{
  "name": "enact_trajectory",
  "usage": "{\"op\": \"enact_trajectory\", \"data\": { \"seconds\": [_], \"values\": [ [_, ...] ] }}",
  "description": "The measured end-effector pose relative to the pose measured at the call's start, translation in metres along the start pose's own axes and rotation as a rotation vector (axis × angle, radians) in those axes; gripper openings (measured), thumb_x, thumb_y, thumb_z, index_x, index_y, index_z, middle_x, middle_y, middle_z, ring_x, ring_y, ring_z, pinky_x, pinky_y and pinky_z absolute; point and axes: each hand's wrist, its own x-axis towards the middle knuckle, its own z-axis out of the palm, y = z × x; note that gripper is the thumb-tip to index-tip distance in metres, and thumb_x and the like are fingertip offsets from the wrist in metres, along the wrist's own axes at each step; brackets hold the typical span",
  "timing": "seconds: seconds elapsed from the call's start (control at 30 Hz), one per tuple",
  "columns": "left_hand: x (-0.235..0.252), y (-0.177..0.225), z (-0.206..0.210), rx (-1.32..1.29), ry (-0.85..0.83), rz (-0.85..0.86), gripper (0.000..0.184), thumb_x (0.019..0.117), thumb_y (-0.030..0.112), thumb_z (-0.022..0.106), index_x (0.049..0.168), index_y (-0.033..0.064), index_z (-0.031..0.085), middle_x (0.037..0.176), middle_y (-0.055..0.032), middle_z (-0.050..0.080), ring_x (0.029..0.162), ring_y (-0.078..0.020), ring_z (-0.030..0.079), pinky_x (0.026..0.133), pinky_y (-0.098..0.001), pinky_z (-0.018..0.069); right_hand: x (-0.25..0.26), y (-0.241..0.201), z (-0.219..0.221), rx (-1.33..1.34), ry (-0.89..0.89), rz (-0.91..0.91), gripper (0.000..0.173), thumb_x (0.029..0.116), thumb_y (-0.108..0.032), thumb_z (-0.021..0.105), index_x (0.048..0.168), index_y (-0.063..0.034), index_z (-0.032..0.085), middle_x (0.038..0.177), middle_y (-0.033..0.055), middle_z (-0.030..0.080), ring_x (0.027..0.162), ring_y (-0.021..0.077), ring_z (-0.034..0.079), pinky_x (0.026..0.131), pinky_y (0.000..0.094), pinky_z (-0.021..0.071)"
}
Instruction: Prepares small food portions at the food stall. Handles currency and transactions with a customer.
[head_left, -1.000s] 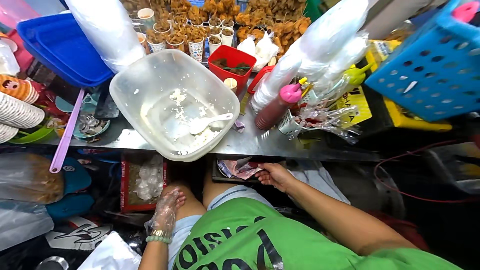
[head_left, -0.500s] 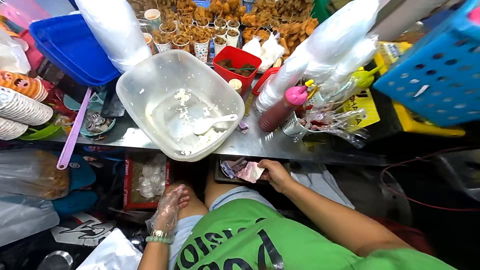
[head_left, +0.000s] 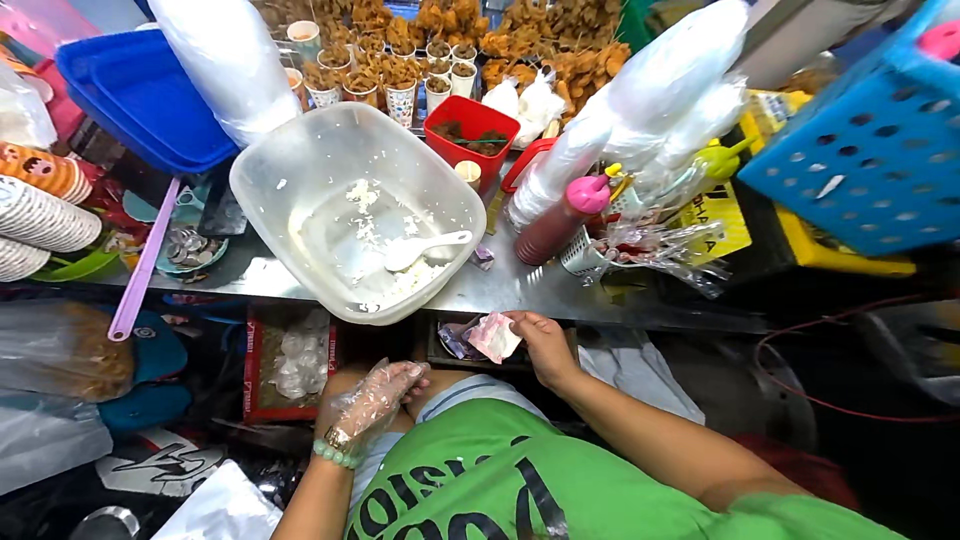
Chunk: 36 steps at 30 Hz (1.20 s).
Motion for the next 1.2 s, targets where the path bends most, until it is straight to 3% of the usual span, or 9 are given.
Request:
{"op": "enact_trajectory", "data": {
  "seconds": [0.23, 0.3, 0.4, 0.5, 0.63, 0.77, 0.83, 0.97, 1.2],
  "values": [
    [0.004, 0.023, 0.024, -0.244, -0.001, -0.154, 0.059, 0.1122, 0.043, 0.023, 0.116, 0.0019, 0.065, 0.091, -0.0061, 0.074, 0.079, -0.0152, 0.071, 0.071, -0.0312, 0.0586, -0.018, -0.004, 0.038, 0.157, -0.391, -0.184, 0.022, 0.0979, -0.003, 0.047, 0.094, 0.0008, 0.068, 0.120, 0.0065, 0.069, 0.111, 0.0075, 0.064, 0.096, 0.0283, 0.0538],
    [0.003, 0.018, 0.023, -0.523, -0.030, -0.008, 0.052, 0.1087, 0.047, 0.034, 0.121, 0.0048, 0.063, 0.099, -0.0086, 0.075, 0.087, -0.0185, 0.073, 0.076, -0.0357, 0.0617, -0.024, -0.009, 0.048, 0.250, -0.476, -0.189, 0.021, 0.0995, -0.003, 0.048, 0.099, -0.0013, 0.069, 0.117, 0.0025, 0.070, 0.107, 0.0058, 0.065, 0.094, 0.0276, 0.0553],
    [0.006, 0.006, 0.016, -0.815, 0.055, 0.259, 0.031, 0.0982, 0.023, 0.062, 0.121, 0.0028, 0.064, 0.109, -0.0112, 0.074, 0.100, -0.0202, 0.072, 0.088, -0.0388, 0.0612, -0.027, -0.009, 0.054, 0.244, -0.543, -0.159, 0.020, 0.0985, -0.002, 0.050, 0.099, -0.0024, 0.071, 0.107, -0.0024, 0.071, 0.099, 0.0012, 0.065, 0.089, 0.0235, 0.0550],
    [0.002, 0.002, 0.006, -0.785, 0.322, 0.290, 0.023, 0.1042, 0.007, 0.047, 0.121, -0.0017, 0.061, 0.105, -0.0112, 0.072, 0.094, -0.0193, 0.072, 0.083, -0.0364, 0.0618, -0.025, -0.001, 0.047, -0.046, -0.615, -0.100, 0.018, 0.0989, -0.008, 0.056, 0.094, -0.0003, 0.071, 0.095, -0.0013, 0.070, 0.086, -0.0005, 0.064, 0.080, 0.0213, 0.0545],
    [-0.013, -0.009, -0.004, -0.611, 0.603, 0.235, 0.018, 0.1039, 0.004, 0.049, 0.116, -0.0039, 0.059, 0.097, -0.0087, 0.071, 0.086, -0.0152, 0.071, 0.078, -0.0323, 0.0614, -0.003, 0.024, 0.038, -0.638, -0.616, -0.240, 0.030, 0.1012, -0.011, 0.051, 0.118, 0.0028, 0.071, 0.121, 0.0198, 0.069, 0.116, 0.0257, 0.065, 0.103, 0.0395, 0.0495],
    [-0.026, -0.027, -0.012, -0.494, 0.699, 0.204, 0.016, 0.1005, 0.004, 0.056, 0.113, -0.0051, 0.062, 0.095, -0.0102, 0.071, 0.084, -0.0159, 0.071, 0.077, -0.0331, 0.0612, 0.041, 0.055, 0.038, -1.027, -0.637, -0.116, 0.044, 0.1062, -0.017, 0.043, 0.146, -0.0008, 0.055, 0.154, 0.0234, 0.048, 0.144, 0.0357, 0.045, 0.121, 0.0487, 0.0344],
    [-0.032, -0.033, -0.013, -0.487, 0.723, 0.199, 0.015, 0.1000, 0.004, 0.057, 0.111, -0.0041, 0.062, 0.094, -0.0090, 0.071, 0.083, -0.0151, 0.071, 0.076, -0.0322, 0.0614, 0.061, 0.062, 0.037, -1.118, -0.620, 0.095, 0.051, 0.1106, -0.032, 0.038, 0.148, -0.0001, 0.051, 0.149, 0.0252, 0.051, 0.141, 0.0391, 0.049, 0.118, 0.0566, 0.0363],
    [-0.044, -0.040, -0.015, -0.536, 0.780, 0.177, 0.012, 0.1001, 0.003, 0.056, 0.110, -0.0035, 0.061, 0.092, -0.0081, 0.071, 0.081, -0.0149, 0.071, 0.074, -0.0322, 0.0621, 0.086, 0.059, 0.039, -1.164, -0.631, 0.313, 0.072, 0.1054, -0.058, 0.043, 0.123, 0.0088, 0.064, 0.127, 0.0315, 0.063, 0.125, 0.0452, 0.059, 0.105, 0.0655, 0.0423],
    [-0.051, -0.048, -0.017, -0.600, 0.836, 0.167, 0.013, 0.1006, 0.003, 0.055, 0.112, -0.0031, 0.060, 0.093, -0.0079, 0.071, 0.082, -0.0143, 0.071, 0.073, -0.0318, 0.0622, 0.077, 0.054, 0.049, -1.313, -0.668, 0.235, 0.053, 0.1052, -0.038, 0.053, 0.132, 0.0070, 0.058, 0.131, 0.0305, 0.061, 0.127, 0.0457, 0.058, 0.105, 0.0645, 0.0442]
  ]
}}
